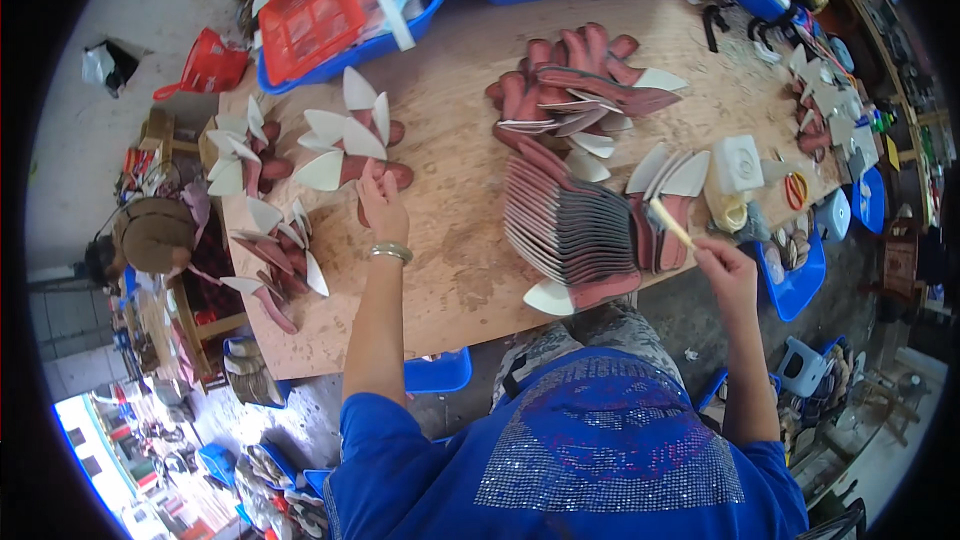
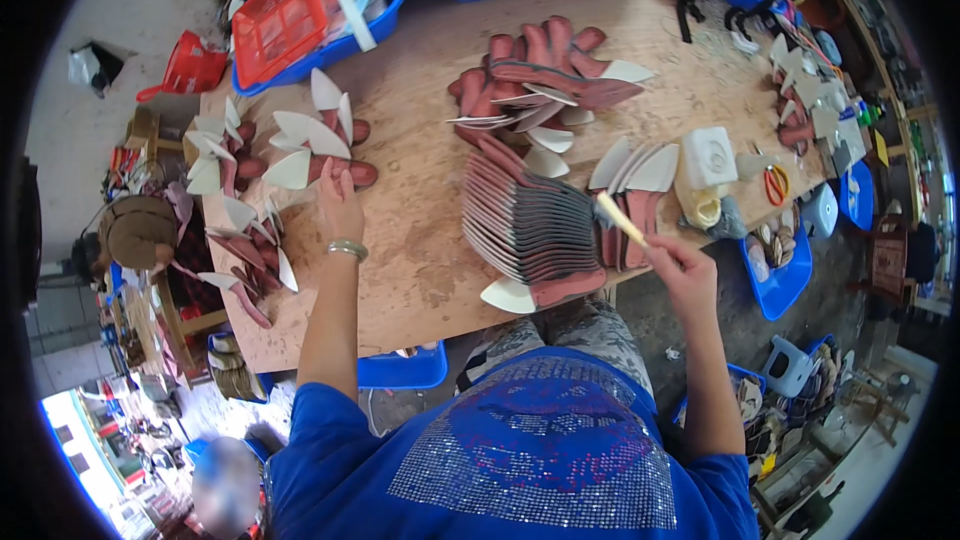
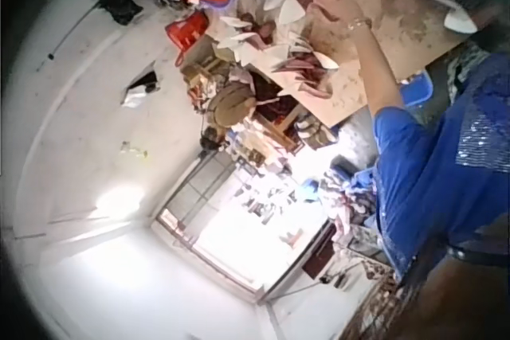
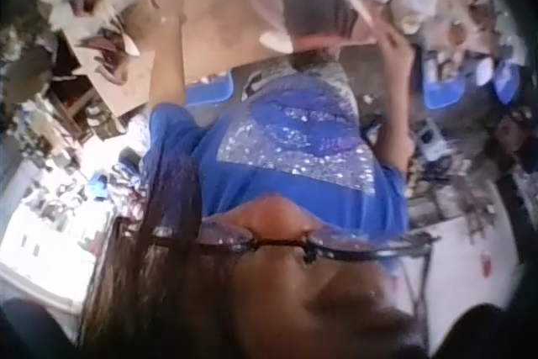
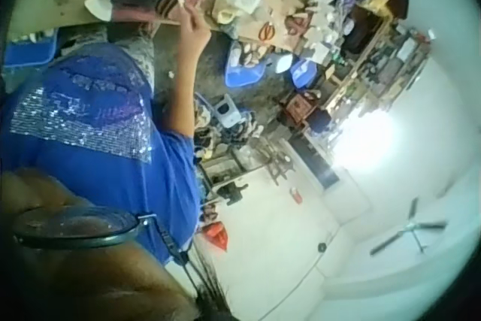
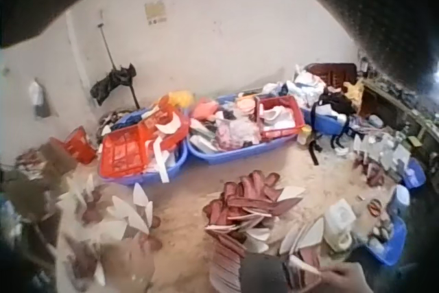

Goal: The person repeatedly picks up reddish-brown shoe parts from a table and applies a white substance to the edges using a brush. The person dips the brush into a container between applications and places the treated parts back onto the table.

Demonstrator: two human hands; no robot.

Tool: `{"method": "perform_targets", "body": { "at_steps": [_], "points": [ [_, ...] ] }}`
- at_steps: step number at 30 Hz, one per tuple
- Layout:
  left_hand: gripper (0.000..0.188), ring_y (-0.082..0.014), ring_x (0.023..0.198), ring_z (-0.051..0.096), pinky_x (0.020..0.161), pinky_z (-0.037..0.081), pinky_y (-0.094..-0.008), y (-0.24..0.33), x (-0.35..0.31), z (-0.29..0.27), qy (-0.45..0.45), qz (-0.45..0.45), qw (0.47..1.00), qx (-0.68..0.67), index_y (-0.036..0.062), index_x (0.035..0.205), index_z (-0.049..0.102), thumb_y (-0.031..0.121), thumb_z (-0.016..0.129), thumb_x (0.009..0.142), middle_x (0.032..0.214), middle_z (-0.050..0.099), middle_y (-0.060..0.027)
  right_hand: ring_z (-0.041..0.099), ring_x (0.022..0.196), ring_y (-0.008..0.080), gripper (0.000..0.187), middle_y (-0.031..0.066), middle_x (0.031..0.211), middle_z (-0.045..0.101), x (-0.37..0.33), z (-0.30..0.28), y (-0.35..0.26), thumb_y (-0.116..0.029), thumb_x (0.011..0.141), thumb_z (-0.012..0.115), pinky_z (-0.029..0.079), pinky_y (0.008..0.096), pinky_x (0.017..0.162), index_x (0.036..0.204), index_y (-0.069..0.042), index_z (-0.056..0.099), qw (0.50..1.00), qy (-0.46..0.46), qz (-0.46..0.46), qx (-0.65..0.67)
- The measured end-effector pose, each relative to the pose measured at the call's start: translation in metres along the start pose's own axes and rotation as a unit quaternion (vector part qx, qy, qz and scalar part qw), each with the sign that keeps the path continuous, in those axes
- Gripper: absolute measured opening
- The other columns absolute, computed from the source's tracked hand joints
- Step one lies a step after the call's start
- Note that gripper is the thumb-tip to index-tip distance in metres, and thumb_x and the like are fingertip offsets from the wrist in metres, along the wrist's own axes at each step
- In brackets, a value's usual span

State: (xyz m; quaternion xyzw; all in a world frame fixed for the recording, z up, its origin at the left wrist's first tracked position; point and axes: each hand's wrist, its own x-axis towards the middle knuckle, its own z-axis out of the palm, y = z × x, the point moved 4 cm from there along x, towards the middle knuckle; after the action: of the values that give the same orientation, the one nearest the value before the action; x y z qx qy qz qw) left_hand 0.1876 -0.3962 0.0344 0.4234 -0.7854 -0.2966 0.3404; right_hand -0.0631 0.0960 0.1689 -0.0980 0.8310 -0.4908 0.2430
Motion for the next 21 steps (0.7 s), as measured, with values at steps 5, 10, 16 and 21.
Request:
{"method": "perform_targets", "body": {
  "at_steps": [5,10,16,21],
  "points": [
    [0.022,-0.0211,0.085,0.059,0.077,0.048,-0.0326,0.185,-0.054,0.042,-0.129,0.087,0.979,-0.132,0.0018,0.11,0.066,0.02,0.06,0.099,0.09,0.06,-0.0087,0.038,0.047,0.0013,0.025,-0.0066,0.063,0.051,0.025,-0.05,0.024,-0.013,0.094,0.067,0.028,0.0207,0.043,0.114,0.003,0.069,0.967,0.069,0.024,0.242],
    [0.03,-0.029,0.077,0.063,0.072,0.05,-0.0404,0.28,-0.16,0.141,-0.374,0.256,0.892,-0.005,0.0025,0.081,0.066,0.03,0.065,0.095,0.083,0.061,-0.0122,0.038,0.048,0.0012,0.025,-0.0068,0.063,0.052,0.035,-0.105,0.046,-0.014,0.095,0.067,0.028,0.0198,0.043,0.115,0.002,0.069,0.948,0.11,0.003,0.297],
    [0.039,-0.0281,0.078,0.063,0.072,0.051,-0.039,0.292,-0.263,0.26,-0.431,0.03,0.901,-0.033,0.0003,0.117,0.061,0.027,0.069,0.09,0.098,0.065,-0.0134,0.038,0.048,0.0005,0.024,-0.0076,0.064,0.052,0.03,-0.17,0.086,-0.014,0.095,0.067,0.028,0.019,0.043,0.114,0.001,0.07,0.96,0.149,0.034,0.237],
    [0.041,-0.0359,0.106,0.056,0.094,0.045,-0.045,0.332,-0.208,0.274,-0.293,0.194,0.936,0.032,0.001,0.124,0.057,0.018,0.067,0.087,0.11,0.06,-0.0186,0.037,0.048,-0.0005,0.023,-0.007,0.067,0.055,0.02,-0.23,0.131,-0.014,0.096,0.066,0.027,0.018,0.042,0.114,0.0,0.07,0.952,0.185,0.042,0.24]
  ]
}}
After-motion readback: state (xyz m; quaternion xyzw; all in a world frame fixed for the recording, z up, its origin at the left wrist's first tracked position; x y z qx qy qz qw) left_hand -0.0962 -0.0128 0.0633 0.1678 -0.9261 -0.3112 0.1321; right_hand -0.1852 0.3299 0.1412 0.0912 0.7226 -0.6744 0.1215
